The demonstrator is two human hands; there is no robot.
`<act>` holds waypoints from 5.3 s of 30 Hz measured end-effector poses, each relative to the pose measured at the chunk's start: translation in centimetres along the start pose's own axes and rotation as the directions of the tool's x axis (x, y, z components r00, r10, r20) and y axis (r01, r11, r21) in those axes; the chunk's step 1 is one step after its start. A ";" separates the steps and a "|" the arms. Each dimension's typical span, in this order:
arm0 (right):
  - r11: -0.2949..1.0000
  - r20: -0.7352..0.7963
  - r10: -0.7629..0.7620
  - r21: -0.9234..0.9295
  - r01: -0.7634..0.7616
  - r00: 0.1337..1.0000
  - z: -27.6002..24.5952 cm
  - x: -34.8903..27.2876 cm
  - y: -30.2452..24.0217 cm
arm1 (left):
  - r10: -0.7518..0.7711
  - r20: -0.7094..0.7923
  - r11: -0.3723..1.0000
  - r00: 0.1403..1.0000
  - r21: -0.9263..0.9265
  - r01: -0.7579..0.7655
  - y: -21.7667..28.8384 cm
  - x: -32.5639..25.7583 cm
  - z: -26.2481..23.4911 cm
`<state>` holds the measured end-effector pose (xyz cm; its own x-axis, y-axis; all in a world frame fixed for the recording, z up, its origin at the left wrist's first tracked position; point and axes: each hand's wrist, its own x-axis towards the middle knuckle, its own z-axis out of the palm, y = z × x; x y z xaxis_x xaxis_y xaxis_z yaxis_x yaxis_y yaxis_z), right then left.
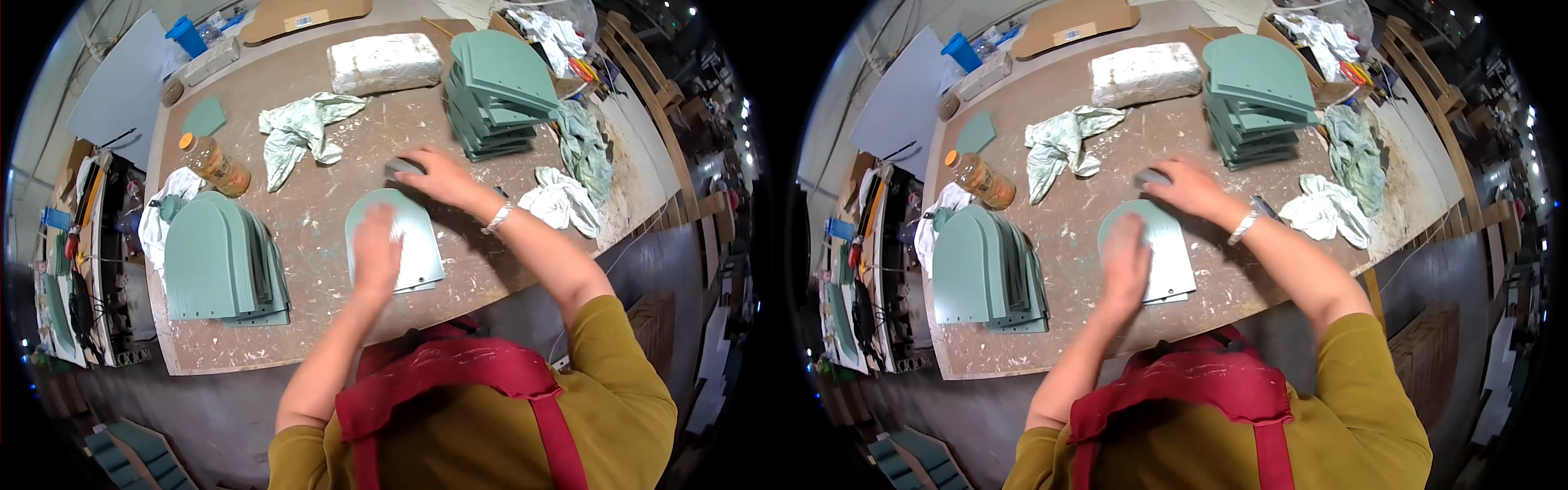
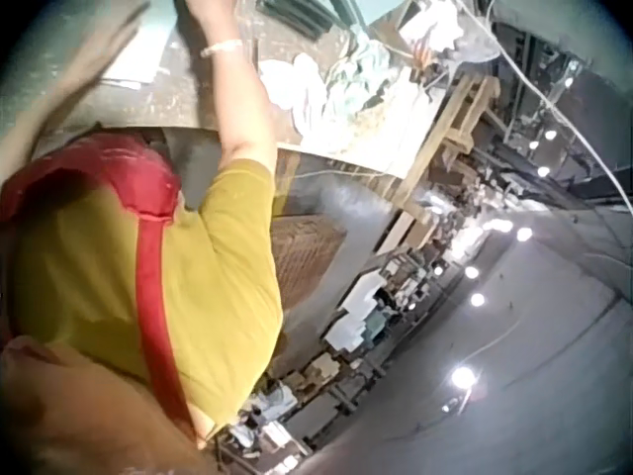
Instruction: The person sands green furniture parts with a sanding block and wipes the edges of a stack of the parts with a cloth.
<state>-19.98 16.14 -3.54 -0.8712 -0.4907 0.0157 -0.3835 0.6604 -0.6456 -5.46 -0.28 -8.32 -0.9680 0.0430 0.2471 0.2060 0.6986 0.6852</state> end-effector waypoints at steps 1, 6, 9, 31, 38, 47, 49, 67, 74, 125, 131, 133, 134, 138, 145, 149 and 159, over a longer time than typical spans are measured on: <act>0.994 -0.020 -0.071 0.081 0.072 0.997 1.0 0.2 -0.4 | -0.035 -0.081 0.971 0.996 0.231 0.053 -0.9 0.7 -0.4; 0.996 0.056 -0.004 0.090 -0.001 0.998 2.5 -0.2 -1.2 | -0.213 0.009 0.947 0.977 0.249 0.204 -2.5 2.3 -0.7; 0.991 0.051 0.127 -0.058 -0.124 0.991 0.3 -2.4 0.6 | -0.246 0.011 0.940 0.969 0.249 0.235 -2.0 2.2 -0.7; 0.983 -0.247 -0.184 -0.032 0.182 0.951 4.0 -9.1 1.4 | -0.190 -0.024 0.920 0.982 0.344 0.186 -1.7 2.6 -0.3; 0.881 0.015 -0.250 0.419 0.221 0.968 -0.3 -19.5 1.8 | -0.300 -0.168 0.954 0.939 -0.043 0.297 -4.4 0.9 -2.0; 0.677 0.385 0.107 0.647 -0.351 0.917 1.1 -16.5 -3.7 | -0.433 -0.048 0.893 0.900 -0.153 0.422 -1.9 -9.0 -3.2; 0.666 0.383 0.092 0.662 -0.343 0.919 2.1 -16.9 -4.4 | -0.431 -0.091 0.889 0.898 -0.213 0.405 -1.6 -9.0 -3.2; 0.605 -0.042 0.344 0.774 -0.187 0.938 -2.6 -15.8 -0.5 | -0.346 -0.160 0.933 0.924 0.043 0.357 -1.7 -8.6 -2.9; 0.596 0.145 0.473 0.673 -0.437 0.869 -7.0 -12.2 8.3 | -0.329 0.493 0.667 0.805 -0.482 0.568 4.5 -3.7 -1.9; 0.971 -0.201 -0.194 0.099 0.217 0.960 1.0 -15.6 -0.7 | 0.132 0.020 0.882 0.991 0.454 -0.127 -0.5 5.8 -2.2; 0.939 -0.138 -0.314 -0.192 0.286 0.939 4.1 -11.4 1.7 | -0.001 0.169 0.883 0.986 0.463 -0.079 -1.6 6.4 -0.2; 0.986 -0.272 -0.165 -0.071 0.151 0.948 3.9 -8.5 2.4 | 0.019 0.122 0.891 0.992 0.448 -0.072 -1.7 6.5 -0.1; 0.973 -0.243 -0.222 -0.122 0.197 0.944 4.2 -9.4 2.1 | 0.029 0.099 0.895 0.995 0.440 -0.070 -1.7 6.5 0.0; 0.934 -0.089 -0.323 -0.189 0.303 0.942 5.8 -14.9 -0.3 | -0.008 0.063 0.893 0.998 0.450 -0.021 -1.8 6.4 0.0; 0.987 -0.296 -0.110 -0.142 0.071 0.949 4.3 -8.3 0.1 | -0.031 0.070 0.902 0.997 0.432 -0.002 -1.9 6.4 0.1; 0.968 -0.170 -0.182 -0.202 0.146 0.969 5.6 -13.1 -1.4 | -0.075 0.081 0.928 0.994 0.371 0.039 -2.1 6.6 0.0; 0.983 -0.117 0.158 -0.071 -0.167 0.980 -0.1 -3.4 0.7 | 0.163 0.468 0.934 0.869 0.211 -0.289 1.8 -2.0 -2.0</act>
<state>-17.33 18.36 -3.99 -0.9507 -0.3102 0.0033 -0.2538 0.7718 -0.5831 -2.85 -0.55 -6.25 -0.8742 0.4855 0.0061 0.4420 0.7906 0.4238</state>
